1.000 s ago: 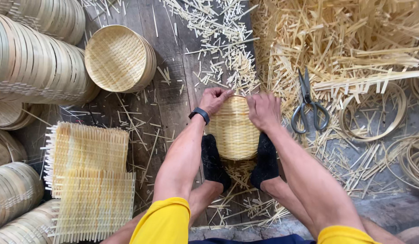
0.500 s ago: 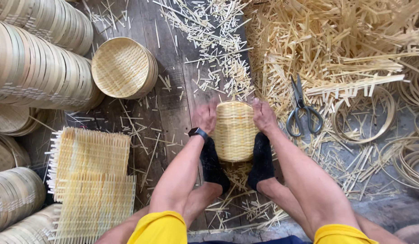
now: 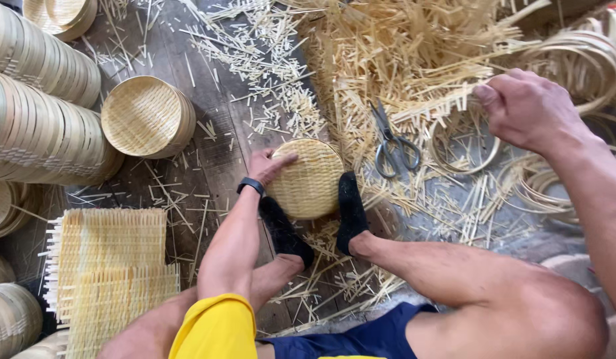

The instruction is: The person assembles bamboo steamer lids by placing a woven mat onto a circular frame, pressing it into place using a wooden mold, and trimming the excess material with shears.

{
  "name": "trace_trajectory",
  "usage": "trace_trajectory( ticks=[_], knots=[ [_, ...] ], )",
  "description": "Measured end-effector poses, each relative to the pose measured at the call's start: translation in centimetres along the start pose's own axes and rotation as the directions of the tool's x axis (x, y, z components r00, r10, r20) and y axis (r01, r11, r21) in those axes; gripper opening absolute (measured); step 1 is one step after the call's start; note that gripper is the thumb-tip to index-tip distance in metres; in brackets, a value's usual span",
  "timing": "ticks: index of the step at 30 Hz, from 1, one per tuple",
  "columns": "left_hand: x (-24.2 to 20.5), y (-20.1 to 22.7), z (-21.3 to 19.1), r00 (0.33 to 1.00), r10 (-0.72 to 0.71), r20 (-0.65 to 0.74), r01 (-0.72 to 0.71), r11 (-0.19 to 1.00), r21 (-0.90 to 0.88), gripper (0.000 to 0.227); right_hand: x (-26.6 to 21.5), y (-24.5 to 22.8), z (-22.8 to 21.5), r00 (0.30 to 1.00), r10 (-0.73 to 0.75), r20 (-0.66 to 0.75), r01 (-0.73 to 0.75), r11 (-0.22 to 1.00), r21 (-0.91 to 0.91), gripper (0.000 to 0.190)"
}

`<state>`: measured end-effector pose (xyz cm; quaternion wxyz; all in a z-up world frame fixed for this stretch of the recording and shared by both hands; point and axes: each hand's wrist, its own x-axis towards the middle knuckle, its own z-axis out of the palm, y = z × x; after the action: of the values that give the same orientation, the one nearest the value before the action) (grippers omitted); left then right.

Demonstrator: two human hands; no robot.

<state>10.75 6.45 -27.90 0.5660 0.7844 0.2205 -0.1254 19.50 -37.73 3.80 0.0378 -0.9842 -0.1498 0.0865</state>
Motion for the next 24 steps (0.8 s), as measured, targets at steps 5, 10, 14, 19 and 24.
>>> trace_trajectory(
  ticks=[5,10,14,19,24],
  knots=[
    [-8.2,8.0,-0.1,0.784,0.601,-0.154,-0.513,0.768,0.384,0.035,-3.8,5.6,8.7,0.907,0.287,0.307,-0.359,0.910,0.209,0.049],
    [-12.9,1.6,4.2,0.648,0.749,0.135,-0.659,0.464,0.592,0.041,-0.6,6.8,28.9,0.894,0.179,0.412,-0.346,0.858,0.379,0.040],
    [-14.9,-4.2,7.1,0.759,0.623,0.191,-0.536,0.430,0.727,0.031,0.9,5.9,39.7,0.986,0.166,-0.031,-0.138,0.898,0.418,0.055],
    [-15.0,0.7,6.1,0.800,0.596,-0.059,-0.392,0.595,0.702,0.072,3.4,5.9,42.0,0.980,0.199,0.026,-0.196,0.919,0.343,0.076],
    [-10.0,5.2,10.0,0.890,0.377,-0.257,-0.113,0.728,0.677,0.105,4.7,4.1,38.8,0.912,0.279,0.301,-0.368,0.881,0.297,0.077]
  ],
)
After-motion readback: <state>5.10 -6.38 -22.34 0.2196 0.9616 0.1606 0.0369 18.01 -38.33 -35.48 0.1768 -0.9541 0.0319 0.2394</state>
